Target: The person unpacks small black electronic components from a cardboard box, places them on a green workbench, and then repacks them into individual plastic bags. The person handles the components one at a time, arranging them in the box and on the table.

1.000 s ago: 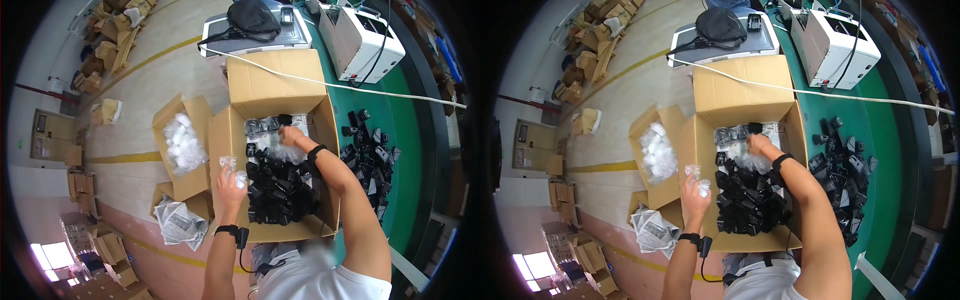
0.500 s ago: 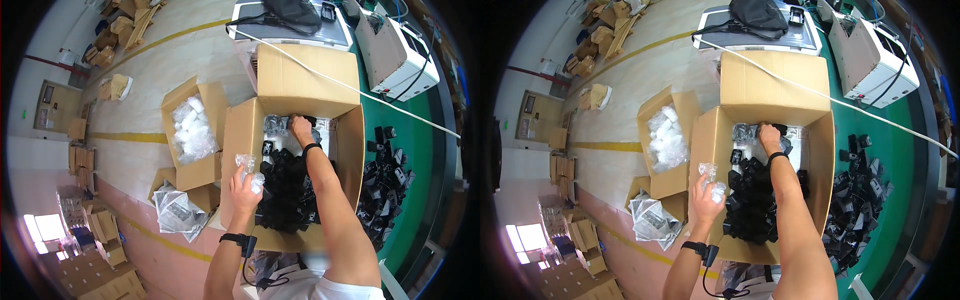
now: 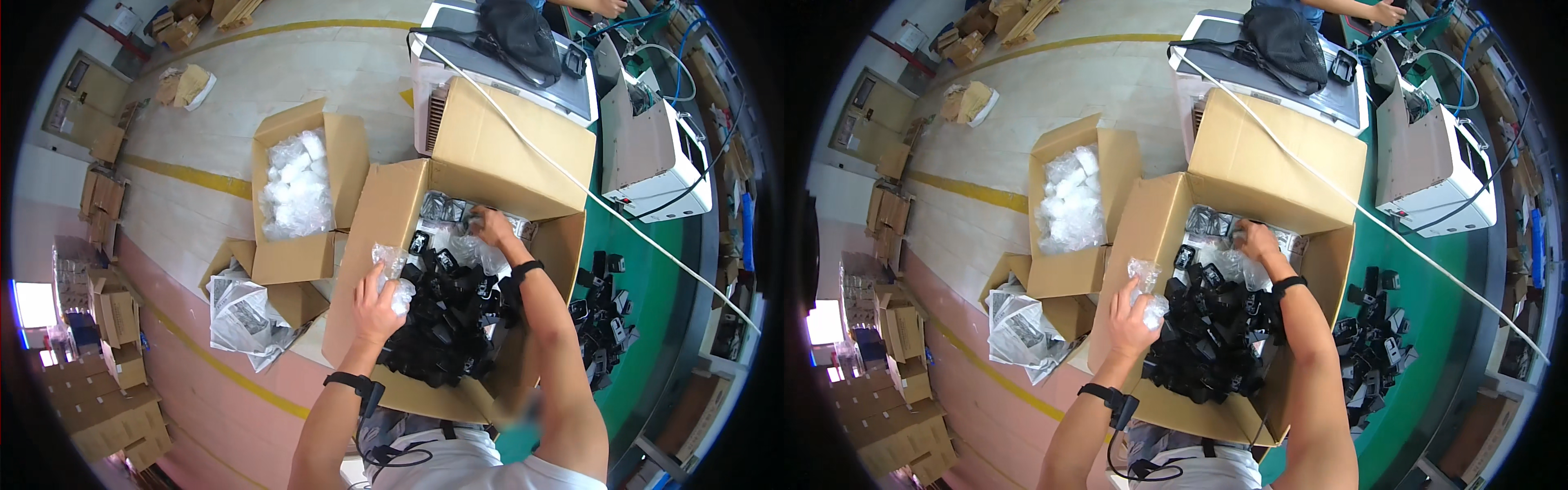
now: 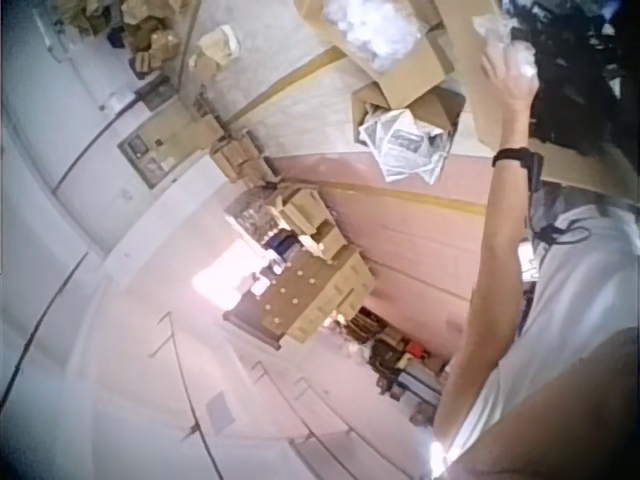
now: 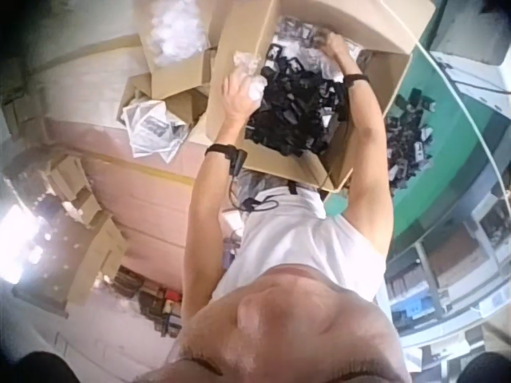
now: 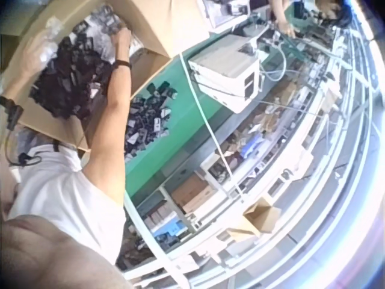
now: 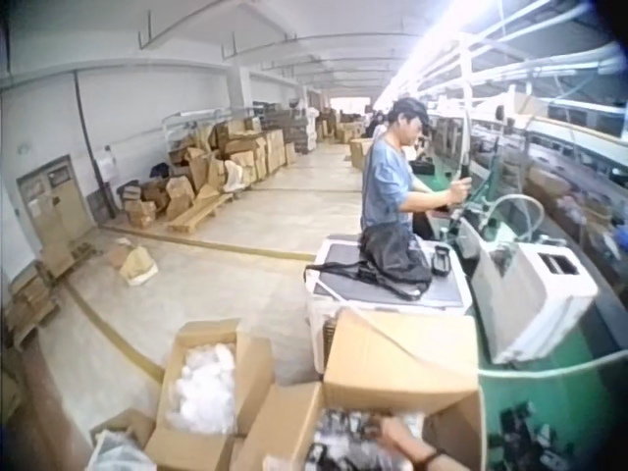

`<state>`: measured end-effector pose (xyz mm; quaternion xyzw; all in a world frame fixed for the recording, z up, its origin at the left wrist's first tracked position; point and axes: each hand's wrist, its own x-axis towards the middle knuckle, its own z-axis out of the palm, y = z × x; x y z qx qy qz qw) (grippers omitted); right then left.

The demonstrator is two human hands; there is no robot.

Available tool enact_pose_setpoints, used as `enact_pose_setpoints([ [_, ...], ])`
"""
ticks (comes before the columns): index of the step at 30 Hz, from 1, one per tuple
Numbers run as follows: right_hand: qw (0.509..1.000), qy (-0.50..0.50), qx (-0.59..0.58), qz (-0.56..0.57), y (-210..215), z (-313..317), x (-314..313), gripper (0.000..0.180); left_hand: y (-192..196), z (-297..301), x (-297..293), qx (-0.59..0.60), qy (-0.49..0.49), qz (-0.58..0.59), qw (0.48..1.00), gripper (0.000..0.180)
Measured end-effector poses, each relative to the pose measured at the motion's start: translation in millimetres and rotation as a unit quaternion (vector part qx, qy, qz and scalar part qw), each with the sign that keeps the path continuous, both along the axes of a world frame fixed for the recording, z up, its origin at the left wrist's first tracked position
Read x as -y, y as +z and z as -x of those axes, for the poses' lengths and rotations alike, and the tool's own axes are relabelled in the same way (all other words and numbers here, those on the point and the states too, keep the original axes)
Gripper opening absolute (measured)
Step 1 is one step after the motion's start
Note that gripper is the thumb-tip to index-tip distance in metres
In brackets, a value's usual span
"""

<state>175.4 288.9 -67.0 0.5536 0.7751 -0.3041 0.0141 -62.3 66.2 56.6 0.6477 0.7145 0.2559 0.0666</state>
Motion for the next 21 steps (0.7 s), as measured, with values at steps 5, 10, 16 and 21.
enact_pose_setpoints([
  [5,0.996,-0.024,0.08,0.006,-41,17,10,0.038,-1,-2,-2,-0.003,-0.005,0.002,1.0,0.036],
  [10,0.994,-0.053,0.027,-0.088,-47,33,19,0.024,2,-3,-2,0.002,-0.004,0.005,1.0,0.036],
  [16,0.952,0.235,-0.012,0.197,-44,9,13,0.043,-2,-2,-1,0.009,-0.003,0.008,1.0,0.038],
  [21,0.967,-0.229,-0.107,-0.029,-48,33,-17,0.043,4,-2,-2,0.001,-0.01,0.016,1.0,0.038],
])
